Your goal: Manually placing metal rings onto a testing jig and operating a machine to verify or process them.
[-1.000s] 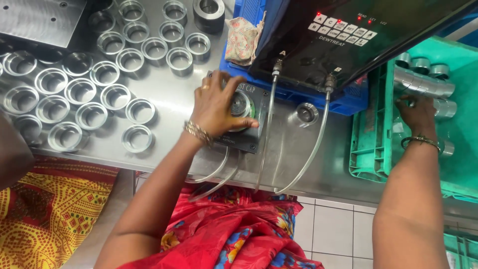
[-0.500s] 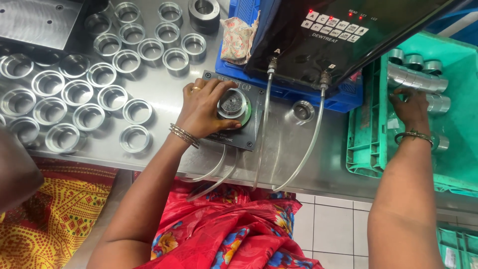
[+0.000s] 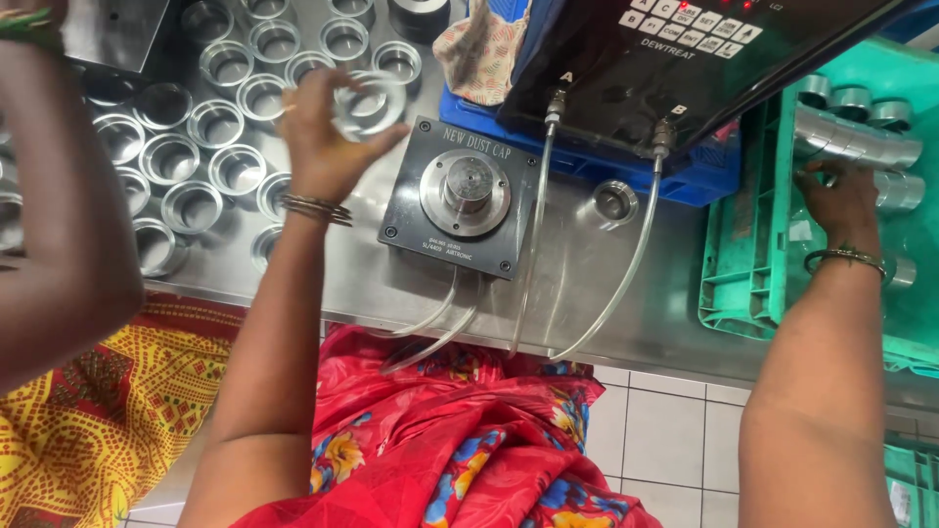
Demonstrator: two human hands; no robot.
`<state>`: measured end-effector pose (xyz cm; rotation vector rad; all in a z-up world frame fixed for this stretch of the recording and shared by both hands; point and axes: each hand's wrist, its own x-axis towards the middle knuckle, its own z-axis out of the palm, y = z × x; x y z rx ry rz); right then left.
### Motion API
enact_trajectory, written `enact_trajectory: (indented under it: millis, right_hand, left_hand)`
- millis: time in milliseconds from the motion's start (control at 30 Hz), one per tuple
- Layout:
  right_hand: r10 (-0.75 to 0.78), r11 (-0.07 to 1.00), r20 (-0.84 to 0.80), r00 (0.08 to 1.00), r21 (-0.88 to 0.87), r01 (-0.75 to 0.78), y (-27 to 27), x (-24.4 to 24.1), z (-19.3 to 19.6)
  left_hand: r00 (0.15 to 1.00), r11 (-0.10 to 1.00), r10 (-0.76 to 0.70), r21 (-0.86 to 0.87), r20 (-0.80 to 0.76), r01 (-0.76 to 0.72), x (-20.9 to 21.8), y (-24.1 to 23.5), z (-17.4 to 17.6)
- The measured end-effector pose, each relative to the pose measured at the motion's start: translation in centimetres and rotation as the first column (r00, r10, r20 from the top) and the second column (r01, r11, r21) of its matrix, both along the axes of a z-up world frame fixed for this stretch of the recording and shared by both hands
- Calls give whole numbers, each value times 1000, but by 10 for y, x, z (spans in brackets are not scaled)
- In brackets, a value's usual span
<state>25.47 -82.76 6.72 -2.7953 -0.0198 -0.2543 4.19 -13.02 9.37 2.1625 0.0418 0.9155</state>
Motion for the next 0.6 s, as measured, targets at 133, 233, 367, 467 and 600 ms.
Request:
enact_trajectory:
  millis: [133,233,367,467,600]
  right_hand:
    - [23,1000,16,1000,-13,-23,-8,6,-6]
    - [52,998,28,998,-27,-52,-9,5,-9]
    - [49,998,10,999,-28,-49,-8,3,-6]
    - [43,998,-7,999,-42,-43,-10,6,-8]
    - [40,998,-1,999,-43,-40,-18,12,-16]
  left_hand:
    - [976,990,137,5,-170,-138,-10,29,-58]
    - [901,956,270,209,-339,-208,-21,24,-63]
    - [906,890,394,309,-156,-334,15,16,-84]
    - [957,979,194,-18,-218,-202,68,-3,-75]
    - [885,962,-107,-271,-454,-23,141,-30,-54]
